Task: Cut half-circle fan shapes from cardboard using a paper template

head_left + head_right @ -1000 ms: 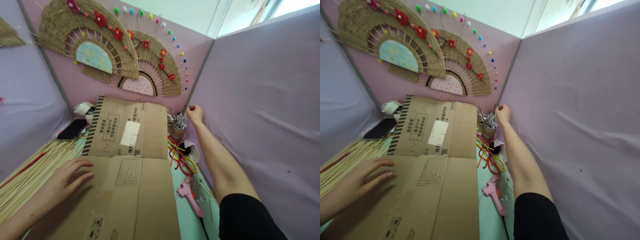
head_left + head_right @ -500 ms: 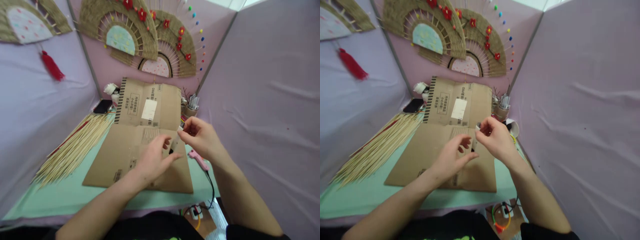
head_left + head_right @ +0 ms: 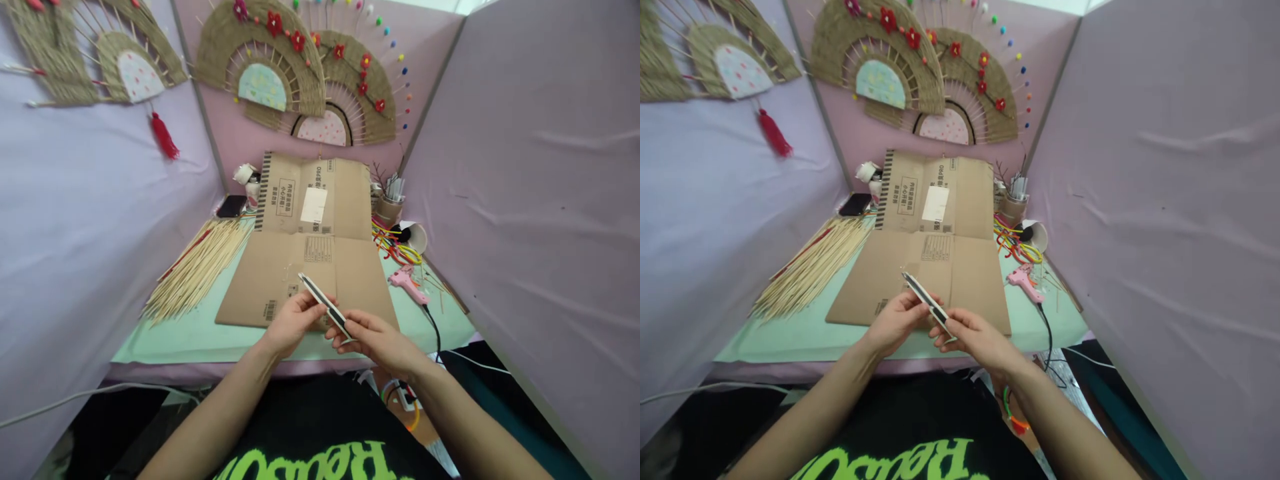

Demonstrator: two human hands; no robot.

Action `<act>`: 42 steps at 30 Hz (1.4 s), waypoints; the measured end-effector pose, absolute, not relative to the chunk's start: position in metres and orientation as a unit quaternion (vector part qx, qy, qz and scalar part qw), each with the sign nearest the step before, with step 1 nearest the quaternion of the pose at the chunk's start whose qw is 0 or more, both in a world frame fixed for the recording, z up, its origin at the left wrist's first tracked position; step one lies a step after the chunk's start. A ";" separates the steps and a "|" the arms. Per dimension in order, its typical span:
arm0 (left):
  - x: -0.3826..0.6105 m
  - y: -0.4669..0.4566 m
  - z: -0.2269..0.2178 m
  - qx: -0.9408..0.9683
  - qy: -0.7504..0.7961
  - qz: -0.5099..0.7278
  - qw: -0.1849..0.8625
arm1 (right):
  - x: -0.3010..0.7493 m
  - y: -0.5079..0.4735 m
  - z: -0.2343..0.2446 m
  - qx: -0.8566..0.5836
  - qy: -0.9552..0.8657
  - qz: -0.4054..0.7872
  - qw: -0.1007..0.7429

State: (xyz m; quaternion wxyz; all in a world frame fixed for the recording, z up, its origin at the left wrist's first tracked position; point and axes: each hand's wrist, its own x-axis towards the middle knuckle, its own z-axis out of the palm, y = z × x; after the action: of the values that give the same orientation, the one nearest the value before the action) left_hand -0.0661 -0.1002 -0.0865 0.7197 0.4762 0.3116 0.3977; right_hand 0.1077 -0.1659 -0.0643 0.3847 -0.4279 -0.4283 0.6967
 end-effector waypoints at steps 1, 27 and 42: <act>-0.065 -0.105 -0.092 0.492 0.318 0.387 0.712 | 0.105 -0.170 -0.070 -0.431 -0.421 0.693 0.396; -0.021 -0.164 -0.122 0.634 0.275 0.243 0.681 | 0.133 -0.221 -0.103 -0.536 -0.422 0.662 0.309; -0.158 -0.067 -0.079 0.810 0.482 0.334 0.002 | 0.200 -0.280 -0.142 -0.759 -0.405 0.441 0.257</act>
State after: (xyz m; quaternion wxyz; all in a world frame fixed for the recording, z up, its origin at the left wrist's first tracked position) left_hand -0.1580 -0.0674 -0.0788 0.0024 0.8100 0.4820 0.3340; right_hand 0.1997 -0.2802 -0.1415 0.2572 -0.7588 -0.4048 0.4407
